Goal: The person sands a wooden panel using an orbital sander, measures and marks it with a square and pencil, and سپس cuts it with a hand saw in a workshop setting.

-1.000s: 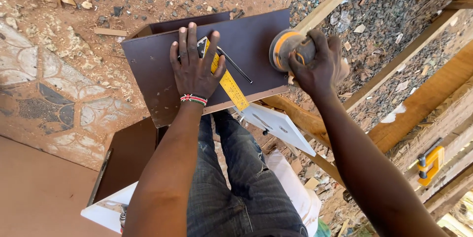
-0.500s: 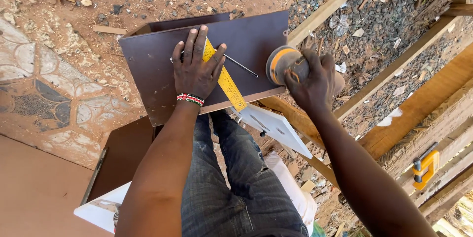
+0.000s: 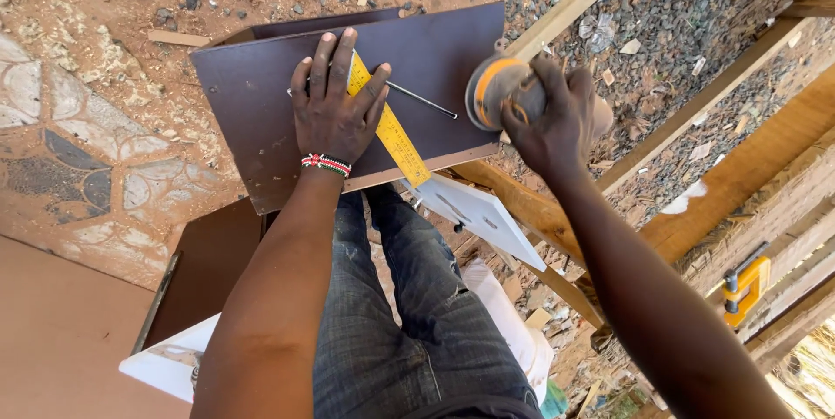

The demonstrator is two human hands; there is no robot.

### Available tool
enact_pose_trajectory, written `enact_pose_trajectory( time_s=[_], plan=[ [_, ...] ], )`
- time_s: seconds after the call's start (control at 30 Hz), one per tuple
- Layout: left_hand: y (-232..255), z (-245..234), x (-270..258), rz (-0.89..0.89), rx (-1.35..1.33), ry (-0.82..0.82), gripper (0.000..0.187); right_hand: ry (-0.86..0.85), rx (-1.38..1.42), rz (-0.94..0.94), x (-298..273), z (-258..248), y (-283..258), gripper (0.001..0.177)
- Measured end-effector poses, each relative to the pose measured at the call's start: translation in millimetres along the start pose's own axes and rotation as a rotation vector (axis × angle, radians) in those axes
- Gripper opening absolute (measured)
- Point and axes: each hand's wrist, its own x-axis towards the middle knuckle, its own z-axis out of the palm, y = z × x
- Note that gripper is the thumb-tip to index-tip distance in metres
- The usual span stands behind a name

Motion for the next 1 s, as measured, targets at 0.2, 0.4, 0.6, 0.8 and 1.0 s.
enact_pose_trajectory(
  time_s=[0.2, 0.4, 0.6, 0.8, 1.0],
  plan=[
    [-0.3, 1.1, 1.8, -0.001, -0.004, 0.005, 0.023, -0.003, 0.041, 0.036, -67.5, 10.3, 25.3, 0.069],
    [0.7, 1.5, 1.0, -0.012, -0.007, -0.012, 0.027, 0.040, 0.018, 0.038, -118.1, 23.2, 20.9, 0.064],
    [0.3, -2.3, 1.0, -0.004, -0.008, 0.002, 0.022, 0.031, 0.027, 0.038, -129.1, 29.4, 11.8, 0.068],
    [-0.1, -4.7, 2.7, -0.009, -0.002, -0.014, 0.023, 0.000, 0.034, 0.041, -131.1, 23.3, 6.8, 0.067],
    [-0.8, -3.5, 0.3, -0.009, 0.000, -0.033, 0.023, 0.029, 0.007, 0.116, -90.1, 19.7, 13.7, 0.067]
  ],
)
